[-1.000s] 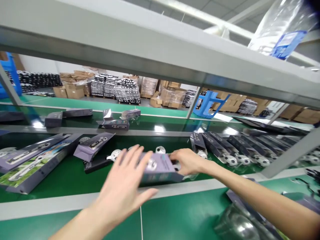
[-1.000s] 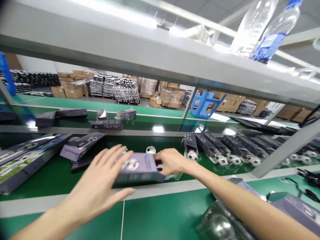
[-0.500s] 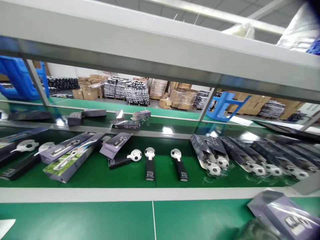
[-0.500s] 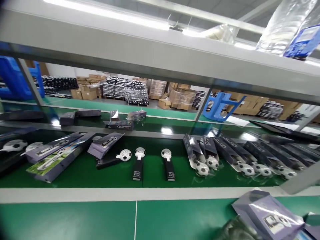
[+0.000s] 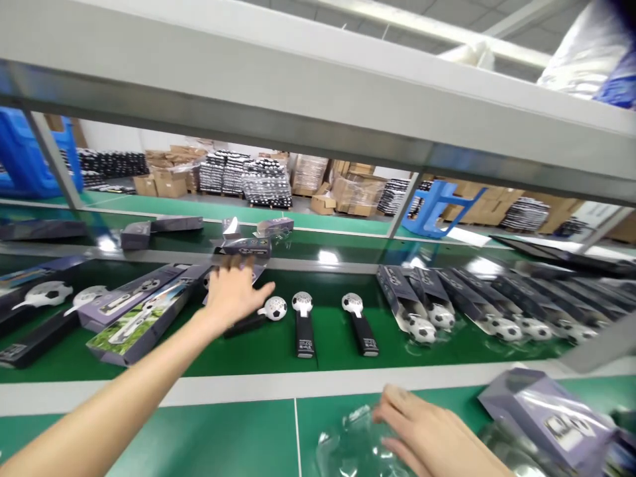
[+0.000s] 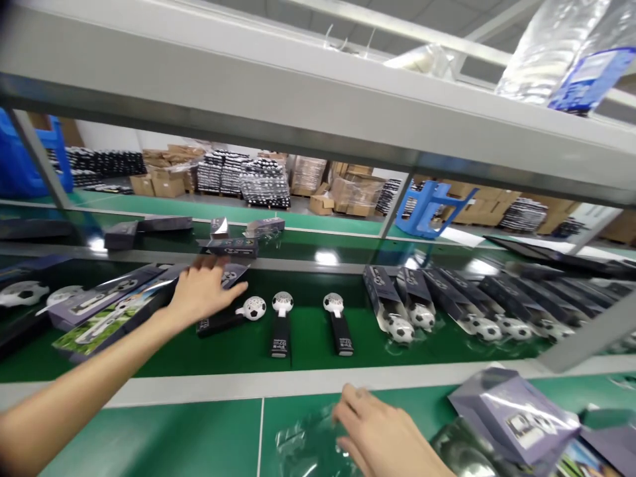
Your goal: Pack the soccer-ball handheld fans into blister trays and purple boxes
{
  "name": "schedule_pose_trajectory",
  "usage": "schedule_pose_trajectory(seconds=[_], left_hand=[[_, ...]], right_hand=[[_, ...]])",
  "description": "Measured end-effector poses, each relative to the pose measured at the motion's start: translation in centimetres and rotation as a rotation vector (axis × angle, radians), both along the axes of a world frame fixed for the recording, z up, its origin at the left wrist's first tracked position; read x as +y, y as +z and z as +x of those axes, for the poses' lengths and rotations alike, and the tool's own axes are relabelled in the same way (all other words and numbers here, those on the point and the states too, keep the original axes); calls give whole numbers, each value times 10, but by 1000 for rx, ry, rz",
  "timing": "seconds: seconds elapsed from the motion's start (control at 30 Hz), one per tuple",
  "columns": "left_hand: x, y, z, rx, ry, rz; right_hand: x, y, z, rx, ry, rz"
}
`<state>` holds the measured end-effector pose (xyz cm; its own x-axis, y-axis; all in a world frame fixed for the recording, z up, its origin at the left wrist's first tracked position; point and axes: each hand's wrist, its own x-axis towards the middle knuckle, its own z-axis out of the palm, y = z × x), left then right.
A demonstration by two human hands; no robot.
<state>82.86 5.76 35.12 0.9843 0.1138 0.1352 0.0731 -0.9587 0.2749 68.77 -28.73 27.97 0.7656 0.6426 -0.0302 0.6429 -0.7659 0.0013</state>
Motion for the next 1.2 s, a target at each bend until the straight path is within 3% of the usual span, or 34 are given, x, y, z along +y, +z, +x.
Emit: schedule_pose_trajectory(seconds=[0.07, 0.13, 0.23, 0.33, 0.43, 0.53, 0.63, 0.73, 0.87, 0.93, 1.0, 1.07, 1.13, 1.2], left_hand=[[-38, 6, 54, 93, 131, 106], [-67, 2, 90, 199, 141, 99], [-88, -5, 104, 224, 83, 134], [-102, -10, 75, 187, -23, 189], [-125, -27, 21, 272, -217, 34], [-151, -57, -34, 390, -389, -139], [-171, -82, -66, 385, -491, -175], [-175, -88, -79, 412, -558, -204], [-163, -74, -82, 342, -489, -205], [-172, -64, -77, 279, -460, -207], [-202, -54, -67, 240, -494, -225], [-247, -46, -53, 208, -528, -276], [-287, -36, -39, 198, -550, -393], [-299, -25, -33, 207, -596, -522]], right_hand=[[-32, -5, 4, 40, -40, -130], [-63, 3, 21, 133, 39, -260], [-104, 32, 82, 75, 72, -303], [-146, 42, 175, -156, 134, -266], [-182, 2, 256, -125, 374, -376], [-206, -46, 294, -95, 497, -433], [-218, -55, 296, -191, 557, -419], [-221, -24, 280, -187, 555, -453], [-198, 24, 231, -191, 231, -320], [-177, 40, 203, -193, 224, -252], [-160, 55, 187, -135, 352, -263], [-159, 75, 190, -66, 377, -293], [-175, 103, 206, -45, 204, -283], [-194, 132, 220, -125, -106, -220]])
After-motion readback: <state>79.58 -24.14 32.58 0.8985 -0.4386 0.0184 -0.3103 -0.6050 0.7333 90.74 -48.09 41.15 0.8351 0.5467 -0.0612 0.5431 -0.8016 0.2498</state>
